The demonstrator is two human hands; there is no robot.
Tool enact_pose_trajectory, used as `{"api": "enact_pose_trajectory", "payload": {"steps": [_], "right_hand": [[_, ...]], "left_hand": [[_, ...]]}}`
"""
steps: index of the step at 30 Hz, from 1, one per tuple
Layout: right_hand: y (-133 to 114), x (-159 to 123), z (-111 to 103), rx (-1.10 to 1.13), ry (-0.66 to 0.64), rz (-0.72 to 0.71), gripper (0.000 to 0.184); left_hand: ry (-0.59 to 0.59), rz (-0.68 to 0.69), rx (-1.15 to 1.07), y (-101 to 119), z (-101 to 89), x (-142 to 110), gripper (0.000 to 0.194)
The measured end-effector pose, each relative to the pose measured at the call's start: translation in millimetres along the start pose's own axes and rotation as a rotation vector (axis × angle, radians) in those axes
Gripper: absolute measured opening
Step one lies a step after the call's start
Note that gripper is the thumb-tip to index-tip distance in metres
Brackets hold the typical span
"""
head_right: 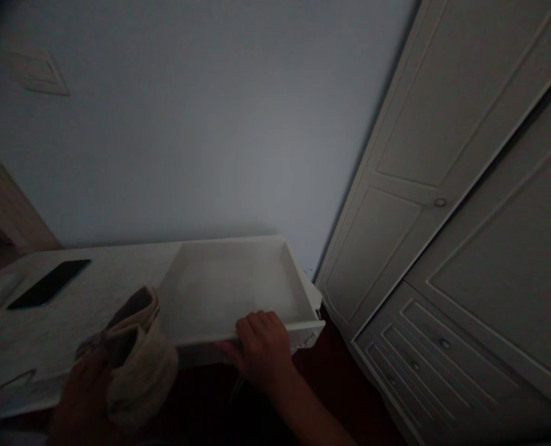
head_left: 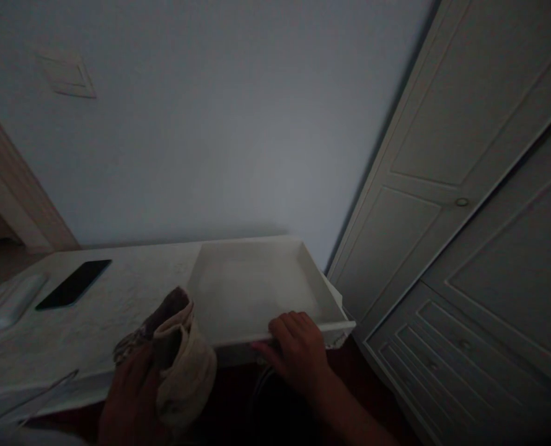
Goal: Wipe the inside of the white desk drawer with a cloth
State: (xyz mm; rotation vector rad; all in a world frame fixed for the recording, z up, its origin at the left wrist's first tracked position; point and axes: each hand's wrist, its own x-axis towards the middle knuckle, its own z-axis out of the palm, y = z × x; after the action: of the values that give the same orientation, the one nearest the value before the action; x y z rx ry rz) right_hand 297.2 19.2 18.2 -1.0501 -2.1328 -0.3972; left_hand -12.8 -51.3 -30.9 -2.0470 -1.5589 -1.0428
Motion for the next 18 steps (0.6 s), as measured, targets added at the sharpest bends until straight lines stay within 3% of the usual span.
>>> {"api": "enact_pose_trajectory", "payload": {"steps": [3,6,9,11,13,15,18], "right_hand": [[30.0,-9.5,-21.1,0.003,0.062,0.128,0.027],[67.6,-28.3,-35.8,-0.032,0.139,0.399,0.034],[93.6,-49.3,-37.1,0.228,0.111,0.657,0.045],[100.6,-59.3,-33.1,0.453,0.084,0.766,0.049],[102.0,-64.1,-28.8,0.56,0.106,0.821,0.051],[101.7,-64.9,-26.2,0.577,0.133,0.835,0.052],[103.4,-64.0,-25.2,0.571,0.116,0.818,0.053]], "left_hand": [[0.005,0.142,0.072,29.6,15.4,5.1,0.087],[-0.087,0.192,0.018,78.0,28.8,26.9,0.08],[-0.165,0.167,0.038,124.5,35.1,55.7,0.075],[-0.31,0.129,0.046,141.5,33.5,74.3,0.071],[-0.479,0.093,-0.013,142.8,28.2,89.6,0.065],[-0.593,0.056,-0.133,130.1,20.8,99.5,0.055],[-0.559,-0.067,-0.246,98.3,7.7,101.4,0.043]]}}
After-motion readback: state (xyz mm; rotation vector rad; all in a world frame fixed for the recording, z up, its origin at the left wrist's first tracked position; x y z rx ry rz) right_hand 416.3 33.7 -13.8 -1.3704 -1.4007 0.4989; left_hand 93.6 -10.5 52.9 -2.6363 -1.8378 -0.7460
